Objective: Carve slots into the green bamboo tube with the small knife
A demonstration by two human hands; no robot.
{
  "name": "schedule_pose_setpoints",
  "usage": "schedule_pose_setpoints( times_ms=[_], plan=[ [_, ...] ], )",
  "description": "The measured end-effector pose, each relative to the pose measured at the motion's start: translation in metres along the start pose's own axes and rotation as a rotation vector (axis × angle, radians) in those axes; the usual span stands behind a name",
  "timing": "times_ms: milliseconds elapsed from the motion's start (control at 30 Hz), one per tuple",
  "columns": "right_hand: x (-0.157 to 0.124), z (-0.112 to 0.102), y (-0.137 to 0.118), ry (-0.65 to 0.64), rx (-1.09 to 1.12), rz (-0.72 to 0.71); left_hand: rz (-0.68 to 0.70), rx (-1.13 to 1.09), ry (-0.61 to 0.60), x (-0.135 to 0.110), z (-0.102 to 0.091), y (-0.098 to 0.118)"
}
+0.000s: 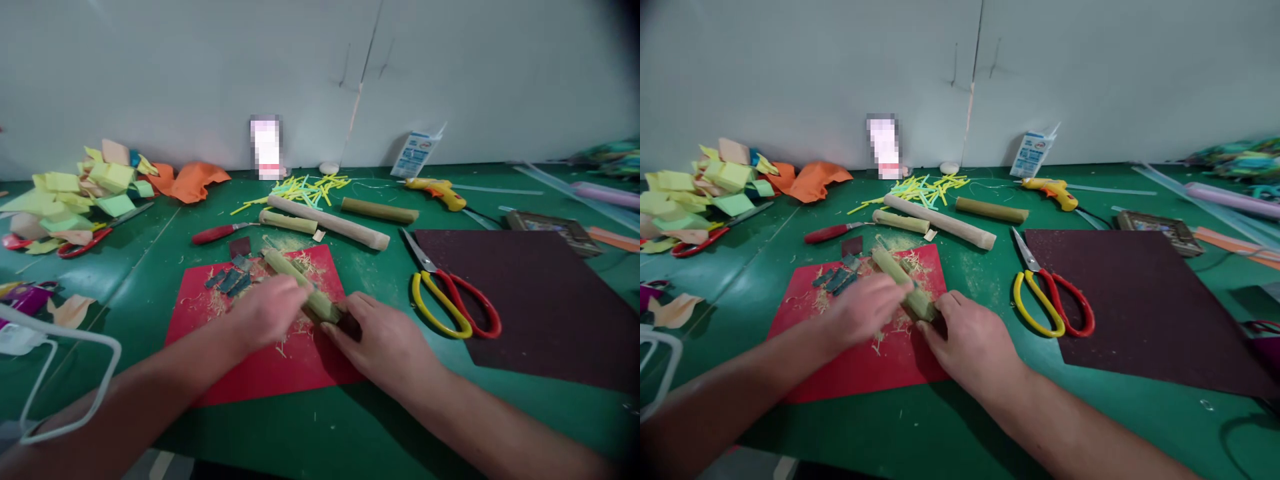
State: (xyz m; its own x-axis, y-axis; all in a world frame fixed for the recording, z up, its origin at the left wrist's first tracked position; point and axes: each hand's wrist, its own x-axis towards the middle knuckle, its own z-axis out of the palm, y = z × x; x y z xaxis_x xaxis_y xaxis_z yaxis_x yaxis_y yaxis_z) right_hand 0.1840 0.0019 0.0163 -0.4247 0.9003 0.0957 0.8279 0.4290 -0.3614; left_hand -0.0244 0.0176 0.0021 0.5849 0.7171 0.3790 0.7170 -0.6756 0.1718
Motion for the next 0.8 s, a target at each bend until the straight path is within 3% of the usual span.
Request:
schedule_pose_setpoints(
  times_ms=[100, 267, 300, 433, 600, 800],
  plan=[
    [-0.001, 0.0, 0.0, 0.014, -0.003, 0.009, -0.042, 0.011, 0.121, 0.0, 0.0, -0.002],
    [-0.001, 0.0, 0.0, 0.015, -0.009, -0.006, -0.001, -0.026, -0.086, -0.003, 0.003, 0.005],
    [-0.001, 0.0, 0.0, 0.013, -0.008, 0.001, 0.019, -0.03, -0.069, -0.003, 0.003, 0.002],
    [-0.001, 0.0, 0.0, 0.006, -0.005, 0.02, -0.106, 0.046, 0.128, -0.002, 0.0, -0.01],
    [-0.001, 0.0, 0.001, 0.025, -0.003, 0.006, 0.029, 0.053, -0.049, -0.008, 0.002, 0.01],
    [-0.001, 0.0, 0.002, 0.014, 0.009, 0.007, -0.019, 0.104, 0.027, -0.008, 0.004, 0.011]
  ],
)
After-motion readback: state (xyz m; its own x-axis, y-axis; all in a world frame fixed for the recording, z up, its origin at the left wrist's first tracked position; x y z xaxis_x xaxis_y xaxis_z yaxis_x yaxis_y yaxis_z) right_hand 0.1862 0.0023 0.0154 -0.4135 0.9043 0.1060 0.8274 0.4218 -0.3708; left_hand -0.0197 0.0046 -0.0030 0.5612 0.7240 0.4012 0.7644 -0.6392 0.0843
